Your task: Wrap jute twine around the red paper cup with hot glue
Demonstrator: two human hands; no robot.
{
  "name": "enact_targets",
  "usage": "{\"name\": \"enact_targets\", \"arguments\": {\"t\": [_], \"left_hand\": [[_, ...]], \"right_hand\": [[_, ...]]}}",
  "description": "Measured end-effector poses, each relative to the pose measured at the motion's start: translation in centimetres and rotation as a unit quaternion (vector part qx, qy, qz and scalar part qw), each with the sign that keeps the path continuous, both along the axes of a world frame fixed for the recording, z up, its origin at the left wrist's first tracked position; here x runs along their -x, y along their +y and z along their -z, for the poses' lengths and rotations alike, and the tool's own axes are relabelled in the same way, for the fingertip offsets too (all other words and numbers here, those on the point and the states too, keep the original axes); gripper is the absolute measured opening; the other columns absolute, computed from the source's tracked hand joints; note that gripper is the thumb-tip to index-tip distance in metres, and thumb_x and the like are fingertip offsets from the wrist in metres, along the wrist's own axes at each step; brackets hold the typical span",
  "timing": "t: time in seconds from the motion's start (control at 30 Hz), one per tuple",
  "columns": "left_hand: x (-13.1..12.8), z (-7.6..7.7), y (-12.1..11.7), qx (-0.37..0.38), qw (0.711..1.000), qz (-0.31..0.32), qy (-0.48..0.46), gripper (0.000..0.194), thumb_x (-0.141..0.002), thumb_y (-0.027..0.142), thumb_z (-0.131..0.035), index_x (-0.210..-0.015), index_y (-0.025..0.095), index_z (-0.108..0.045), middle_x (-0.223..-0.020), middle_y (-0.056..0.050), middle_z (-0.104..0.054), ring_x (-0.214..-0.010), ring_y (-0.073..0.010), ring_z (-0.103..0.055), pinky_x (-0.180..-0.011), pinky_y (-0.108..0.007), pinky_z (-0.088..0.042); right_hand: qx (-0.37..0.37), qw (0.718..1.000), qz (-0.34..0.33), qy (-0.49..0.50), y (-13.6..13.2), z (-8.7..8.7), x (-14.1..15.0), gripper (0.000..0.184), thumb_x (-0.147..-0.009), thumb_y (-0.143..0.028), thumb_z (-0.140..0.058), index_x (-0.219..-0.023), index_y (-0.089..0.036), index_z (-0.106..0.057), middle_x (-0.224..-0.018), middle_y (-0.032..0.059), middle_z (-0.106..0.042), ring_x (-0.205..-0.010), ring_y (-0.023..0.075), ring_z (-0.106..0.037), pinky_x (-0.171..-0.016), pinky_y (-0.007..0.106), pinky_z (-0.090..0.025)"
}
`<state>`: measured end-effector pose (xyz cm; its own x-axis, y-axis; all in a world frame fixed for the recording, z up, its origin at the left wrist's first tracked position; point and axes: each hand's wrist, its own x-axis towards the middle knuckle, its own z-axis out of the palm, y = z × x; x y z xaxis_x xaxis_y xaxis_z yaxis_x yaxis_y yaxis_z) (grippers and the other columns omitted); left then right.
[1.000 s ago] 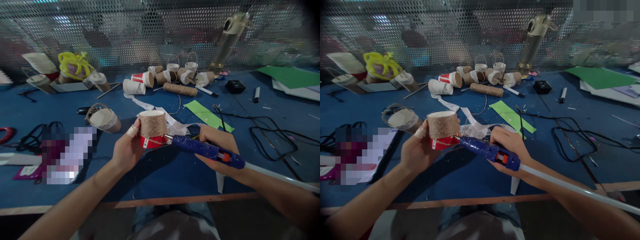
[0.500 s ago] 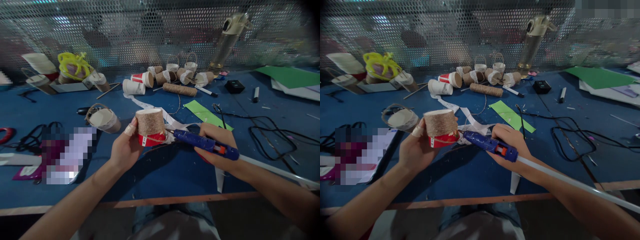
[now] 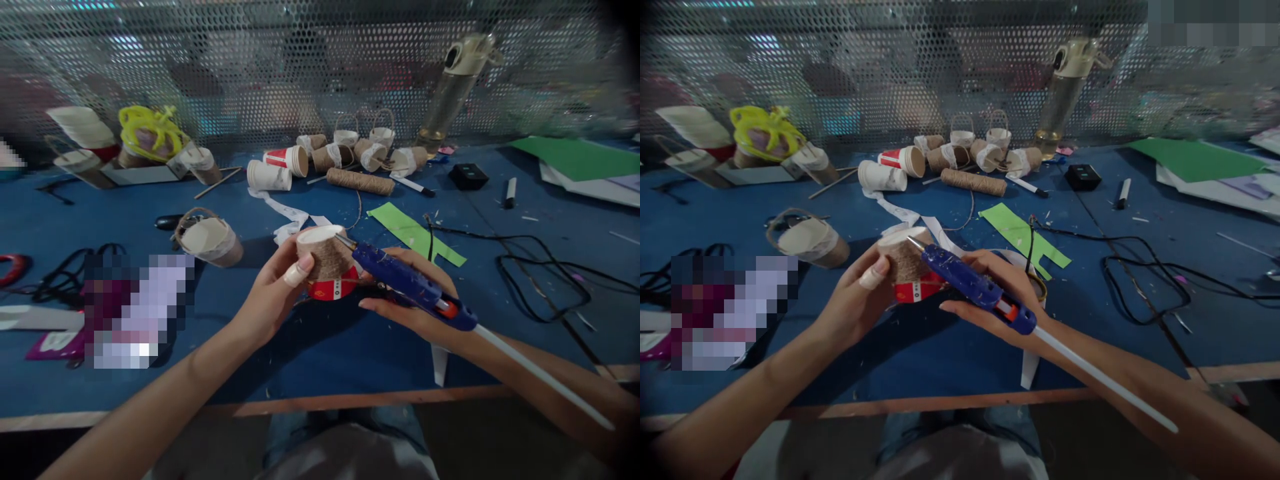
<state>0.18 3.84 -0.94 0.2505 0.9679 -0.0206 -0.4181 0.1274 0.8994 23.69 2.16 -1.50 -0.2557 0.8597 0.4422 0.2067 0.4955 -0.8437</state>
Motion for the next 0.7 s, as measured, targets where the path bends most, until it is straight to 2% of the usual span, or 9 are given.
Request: {"name": "enact_targets", "arguments": {"t": [0.13, 0.3, 0.43, 0.57, 0.7], "left_hand": [[-0.09, -0.20, -0.12, 0.008, 1.000, 0.004, 0.018, 0.038, -0.087, 0.038, -0.078, -0.123, 0.028, -0.074, -0.133, -0.005, -0.072, -0.131, -0.0294, -0.060, -0.117, -0.044, -0.041], [-0.13, -0.06, -0.13, 0.000, 1.000, -0.001, 0.018, 0.039, -0.086, 0.037, -0.080, -0.123, 0.028, -0.073, -0.138, -0.006, -0.069, -0.135, -0.0301, -0.057, -0.121, -0.046, -0.036], [-0.26, 0.16, -0.08, 0.000, 1.000, -0.012, 0.022, 0.039, -0.085, 0.037, -0.081, -0.123, 0.029, -0.074, -0.137, -0.006, -0.070, -0.137, -0.0312, -0.055, -0.119, -0.045, -0.038], [-0.27, 0.27, -0.03, -0.008, 0.999, -0.008, 0.037, 0.038, -0.085, 0.038, -0.080, -0.122, 0.029, -0.074, -0.137, -0.007, -0.070, -0.134, -0.0321, -0.058, -0.117, -0.046, -0.041], [-0.18, 0.38, -0.01, -0.011, 0.999, -0.015, 0.045, 0.040, -0.086, 0.037, -0.080, -0.124, 0.029, -0.073, -0.137, -0.007, -0.069, -0.136, -0.0320, -0.056, -0.116, -0.044, -0.041]], "right_hand": [[-0.021, 1.000, 0.012, -0.003, -0.17, 0.07, 0.08, 0.029, -0.080, -0.019, -0.085, -0.102, -0.030, -0.068, -0.099, -0.0001, -0.074, -0.096, 0.0215, -0.072, -0.082, 0.033, -0.059], [-0.039, 0.998, 0.052, -0.017, -0.39, -0.23, 0.37, 0.025, -0.081, -0.023, -0.084, -0.099, -0.030, -0.069, -0.096, -0.0006, -0.073, -0.090, 0.0207, -0.072, -0.079, 0.034, -0.059], [-0.022, 0.998, 0.055, -0.022, -0.52, -0.45, 0.52, 0.034, -0.079, -0.026, -0.086, -0.106, -0.032, -0.067, -0.102, 0.0000, -0.074, -0.088, 0.0222, -0.072, -0.077, 0.037, -0.060], [-0.024, 0.998, 0.046, -0.036, -0.44, -0.63, 0.40, 0.023, -0.084, -0.025, -0.081, -0.103, -0.031, -0.068, -0.100, 0.0001, -0.075, -0.096, 0.0234, -0.072, -0.085, 0.039, -0.059], [-0.034, 0.995, 0.070, -0.054, -0.54, -0.81, 0.27, 0.018, -0.086, -0.023, -0.080, -0.098, -0.030, -0.069, -0.095, -0.0021, -0.073, -0.090, 0.0188, -0.071, -0.084, 0.035, -0.058]]}}
